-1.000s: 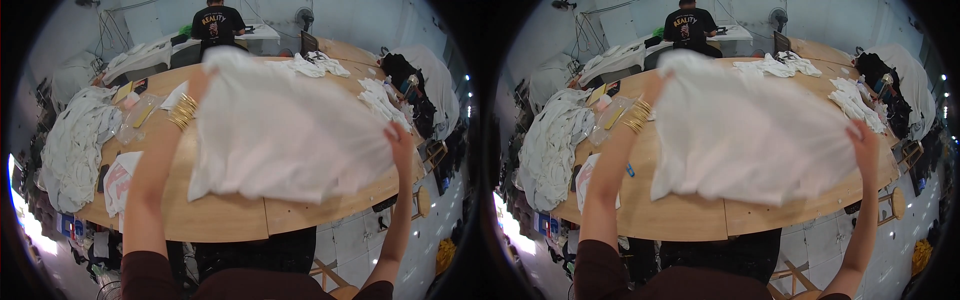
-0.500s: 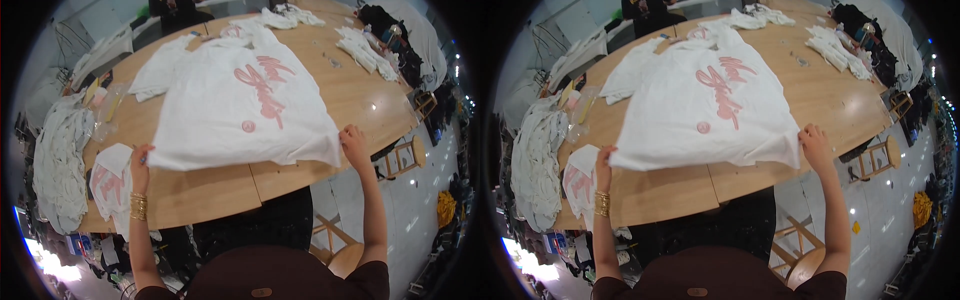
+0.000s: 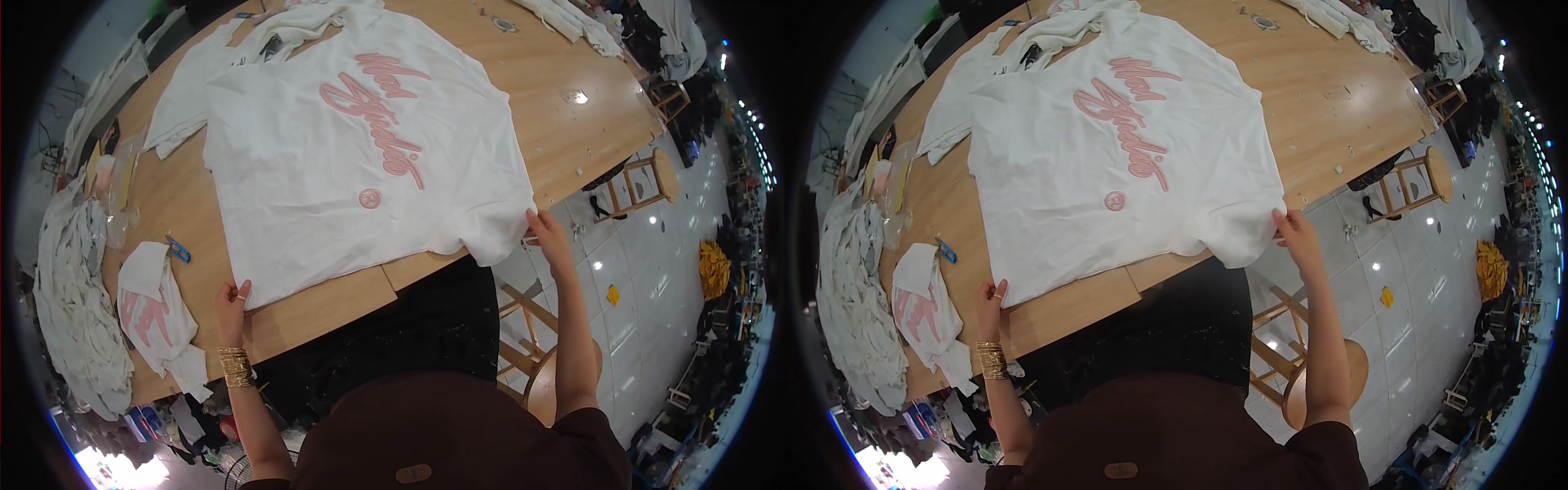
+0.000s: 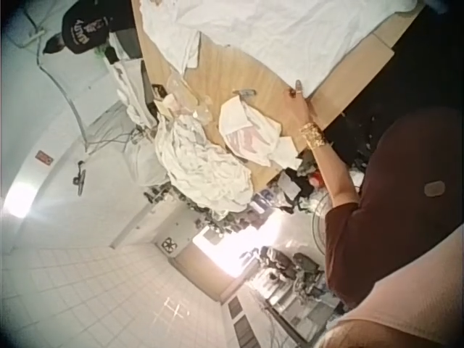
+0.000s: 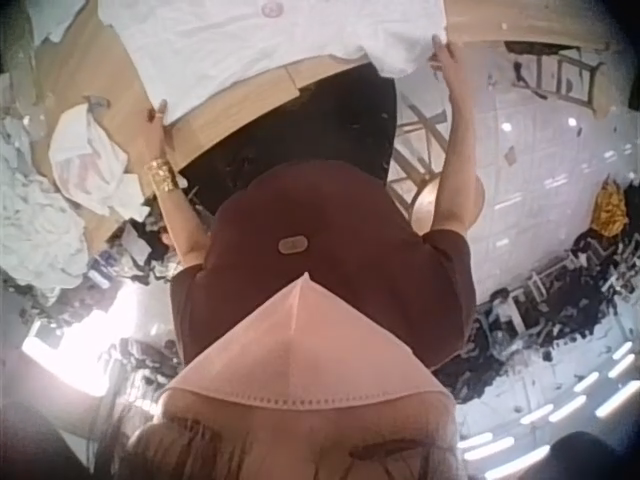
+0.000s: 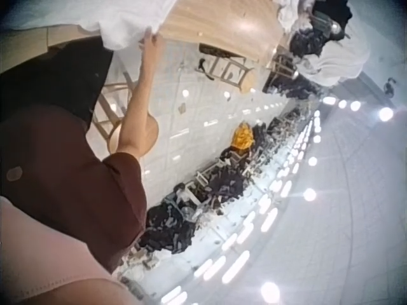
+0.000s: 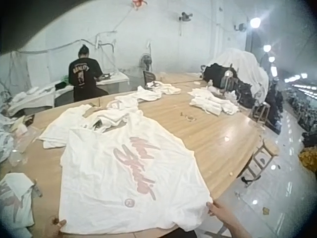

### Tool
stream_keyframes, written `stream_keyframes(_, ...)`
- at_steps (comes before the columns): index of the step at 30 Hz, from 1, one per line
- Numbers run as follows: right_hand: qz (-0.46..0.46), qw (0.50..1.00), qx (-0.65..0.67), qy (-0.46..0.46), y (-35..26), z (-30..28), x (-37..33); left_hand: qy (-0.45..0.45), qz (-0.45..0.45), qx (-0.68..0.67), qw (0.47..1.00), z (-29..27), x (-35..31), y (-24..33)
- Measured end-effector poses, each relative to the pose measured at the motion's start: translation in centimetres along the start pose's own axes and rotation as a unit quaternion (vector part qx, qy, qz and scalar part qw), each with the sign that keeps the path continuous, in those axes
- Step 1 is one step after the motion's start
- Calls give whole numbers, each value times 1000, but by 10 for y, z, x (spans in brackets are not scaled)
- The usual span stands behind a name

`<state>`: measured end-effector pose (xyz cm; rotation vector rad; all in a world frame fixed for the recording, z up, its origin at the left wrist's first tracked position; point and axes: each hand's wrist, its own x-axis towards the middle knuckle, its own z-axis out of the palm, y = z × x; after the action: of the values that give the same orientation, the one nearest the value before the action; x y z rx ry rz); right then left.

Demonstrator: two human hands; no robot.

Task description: Inspecting a white t-shirt for defects and then neatly folding it on a work table.

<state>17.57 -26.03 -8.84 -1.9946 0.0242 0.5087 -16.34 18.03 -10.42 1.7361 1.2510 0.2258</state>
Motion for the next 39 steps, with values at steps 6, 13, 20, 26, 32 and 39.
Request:
stream_keyframes(6, 19, 992, 26, -123, 0, -2, -22, -6, 56, -18, 998, 1, 6, -18)
stream_keyframes(13, 89, 979, 125, -131, 20, -18, -30, -24, 43, -45, 998, -2, 3, -14)
stream_keyframes(20, 127, 973, 133, -142, 25, -21, -33, -5, 31, -49, 998, 0, 0, -8)
stream_keyframes(26, 101, 980, 106, -136, 37, -18, -33, 17, 47, -17, 999, 0, -5, -12)
stream_keyframes(32, 91, 981, 133, -112, 28, -33, -33, -142, -17, 12, 990, -27, -37, -5)
stream_keyframes(39, 1, 965, 259, 41, -17, -20, -26, -202, -38, 88, 975, -35, -56, -18)
